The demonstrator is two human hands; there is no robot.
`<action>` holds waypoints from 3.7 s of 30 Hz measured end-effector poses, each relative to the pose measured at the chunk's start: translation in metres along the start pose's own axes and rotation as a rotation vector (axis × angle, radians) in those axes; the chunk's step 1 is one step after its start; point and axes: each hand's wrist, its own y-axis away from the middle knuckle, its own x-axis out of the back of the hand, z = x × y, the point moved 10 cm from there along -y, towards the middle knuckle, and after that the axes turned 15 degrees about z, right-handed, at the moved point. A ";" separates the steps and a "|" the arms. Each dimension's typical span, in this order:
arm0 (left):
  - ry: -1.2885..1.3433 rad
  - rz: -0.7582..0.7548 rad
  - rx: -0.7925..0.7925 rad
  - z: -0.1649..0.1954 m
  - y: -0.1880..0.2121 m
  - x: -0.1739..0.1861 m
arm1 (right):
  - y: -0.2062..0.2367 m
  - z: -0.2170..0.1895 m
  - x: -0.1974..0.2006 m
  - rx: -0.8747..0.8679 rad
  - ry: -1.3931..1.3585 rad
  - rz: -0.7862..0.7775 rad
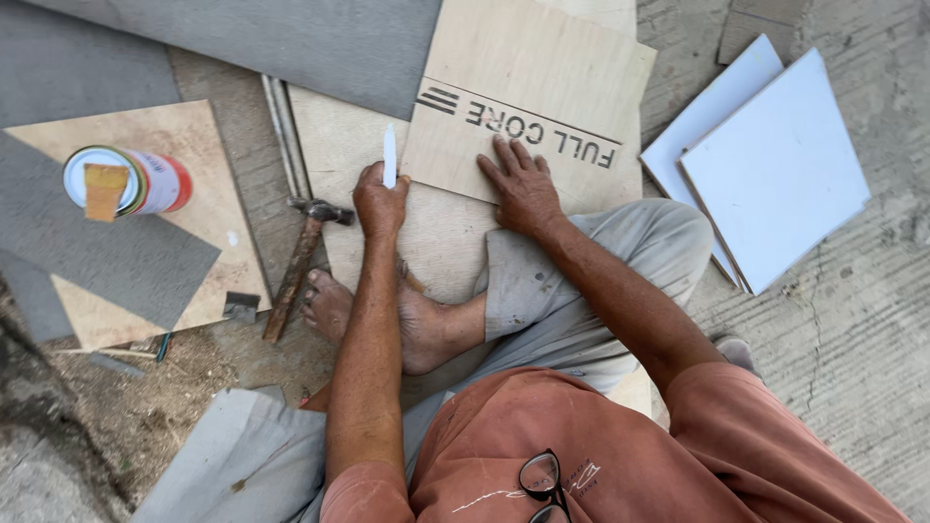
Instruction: The person sits on the ground arranging plywood sheets and gray board pieces, then holds a stencil board reading 'FULL CORE' over a plywood sheet and traces the stencil letters with a white marker, repositioning the stencil and boards to mark the plywood surface.
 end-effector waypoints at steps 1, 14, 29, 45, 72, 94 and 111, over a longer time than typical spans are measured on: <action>0.025 0.002 0.002 0.000 0.001 -0.001 | 0.001 0.001 0.002 0.005 -0.002 0.015; 0.021 -0.033 0.041 -0.010 0.005 -0.004 | 0.005 0.005 -0.003 -0.018 -0.044 -0.023; 0.009 -0.034 0.024 -0.007 0.004 -0.004 | 0.003 0.005 -0.004 -0.016 -0.042 -0.010; 0.152 -0.032 0.260 -0.014 0.001 -0.001 | -0.031 0.097 0.018 -0.541 -0.266 0.324; 0.044 -0.091 0.076 0.057 -0.090 -0.091 | -0.097 0.068 -0.001 -0.306 -0.200 0.405; 0.076 -0.134 -0.123 0.059 -0.084 -0.088 | -0.090 0.071 0.013 -0.345 -0.142 0.213; 0.148 -0.150 0.229 0.058 -0.074 -0.080 | -0.065 0.074 0.023 -0.330 -0.396 0.146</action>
